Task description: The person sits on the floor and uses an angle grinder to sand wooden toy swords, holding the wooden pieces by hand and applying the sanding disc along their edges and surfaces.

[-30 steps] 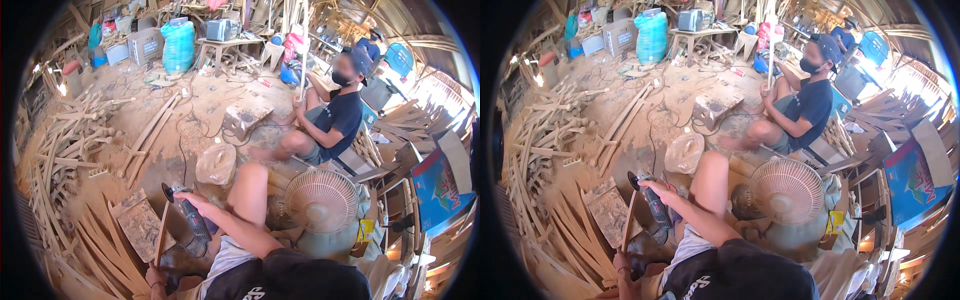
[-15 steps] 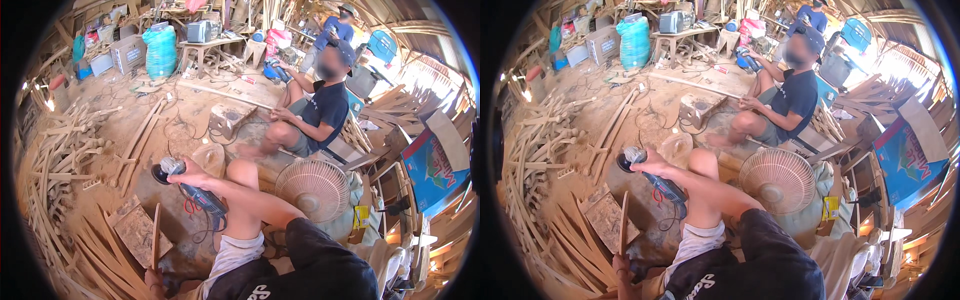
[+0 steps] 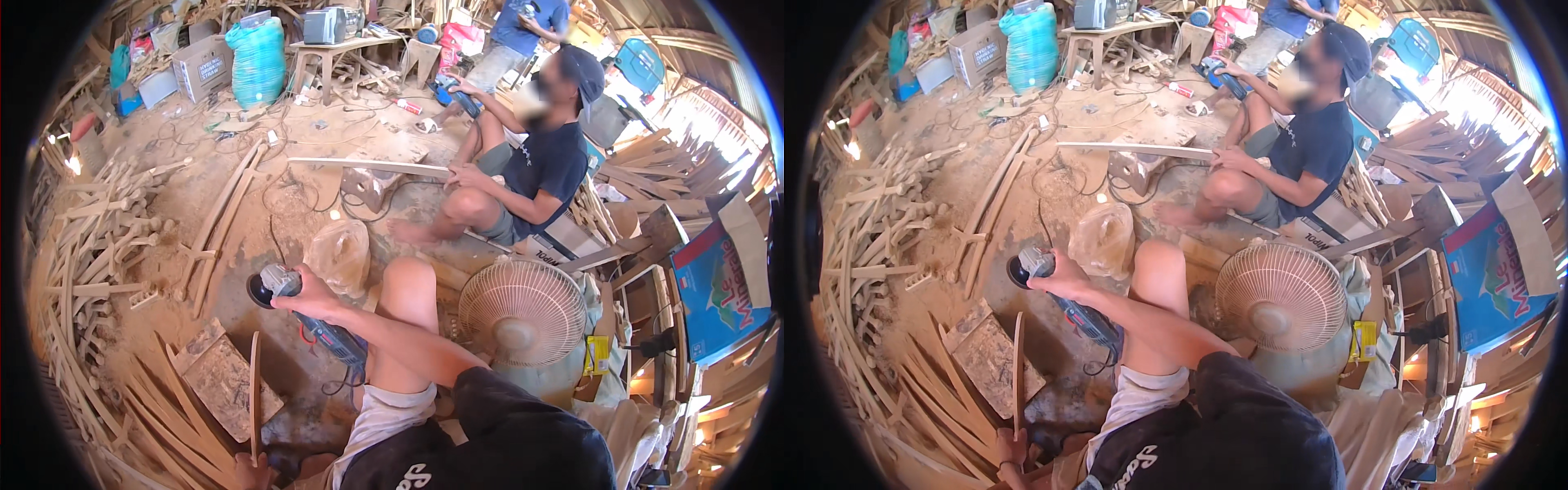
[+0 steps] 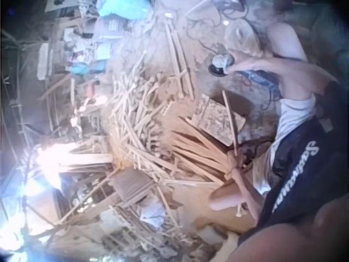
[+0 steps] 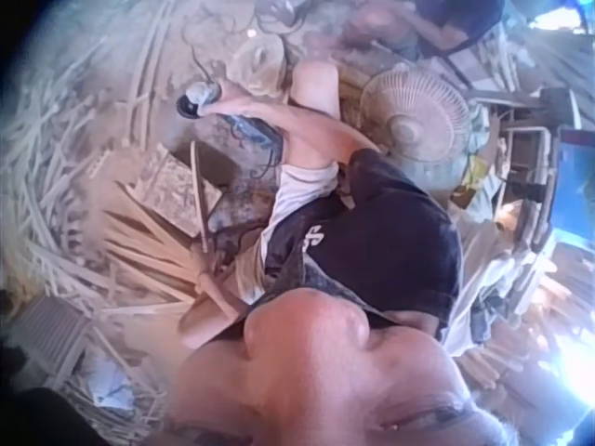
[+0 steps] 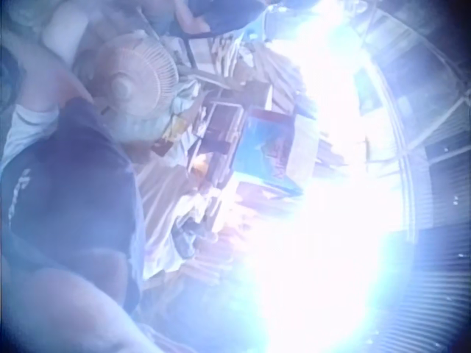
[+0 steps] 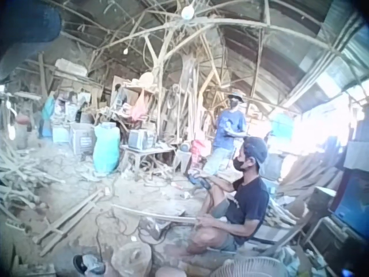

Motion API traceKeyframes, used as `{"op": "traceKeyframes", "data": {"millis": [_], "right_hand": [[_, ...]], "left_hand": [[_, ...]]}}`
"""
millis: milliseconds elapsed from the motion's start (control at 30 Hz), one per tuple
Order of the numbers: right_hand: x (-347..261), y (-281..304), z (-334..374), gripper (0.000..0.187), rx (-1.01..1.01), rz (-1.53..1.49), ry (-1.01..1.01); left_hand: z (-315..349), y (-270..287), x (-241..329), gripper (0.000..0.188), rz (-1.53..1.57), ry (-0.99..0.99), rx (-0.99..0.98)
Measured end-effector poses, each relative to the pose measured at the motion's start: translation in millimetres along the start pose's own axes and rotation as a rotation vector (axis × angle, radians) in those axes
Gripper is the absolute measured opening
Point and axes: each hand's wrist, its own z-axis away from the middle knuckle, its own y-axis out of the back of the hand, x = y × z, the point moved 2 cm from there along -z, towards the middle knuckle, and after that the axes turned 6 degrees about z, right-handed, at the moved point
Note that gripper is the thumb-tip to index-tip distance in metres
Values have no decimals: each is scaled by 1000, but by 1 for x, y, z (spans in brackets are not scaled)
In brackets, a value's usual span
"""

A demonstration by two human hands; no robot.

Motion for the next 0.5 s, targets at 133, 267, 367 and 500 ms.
{"op": "traceKeyframes", "data": {"millis": [133, 267, 367, 500], "right_hand": [[12, -6, -10, 97, 98, -50, 12], [3, -18, -11, 96, 119, -60, -3], [1, -7, -12, 96, 170, -74, 17], [-9, -17, -7, 93, 85, -186, -18]], "left_hand": [[11, 131, 210, 38, 585, 39, -476], [57, 212, 367, 76, 1396, -335, -675], [49, 236, 432, 66, 1788, -610, -1031], [48, 243, 446, 48, 1884, -623, -1206]]}}
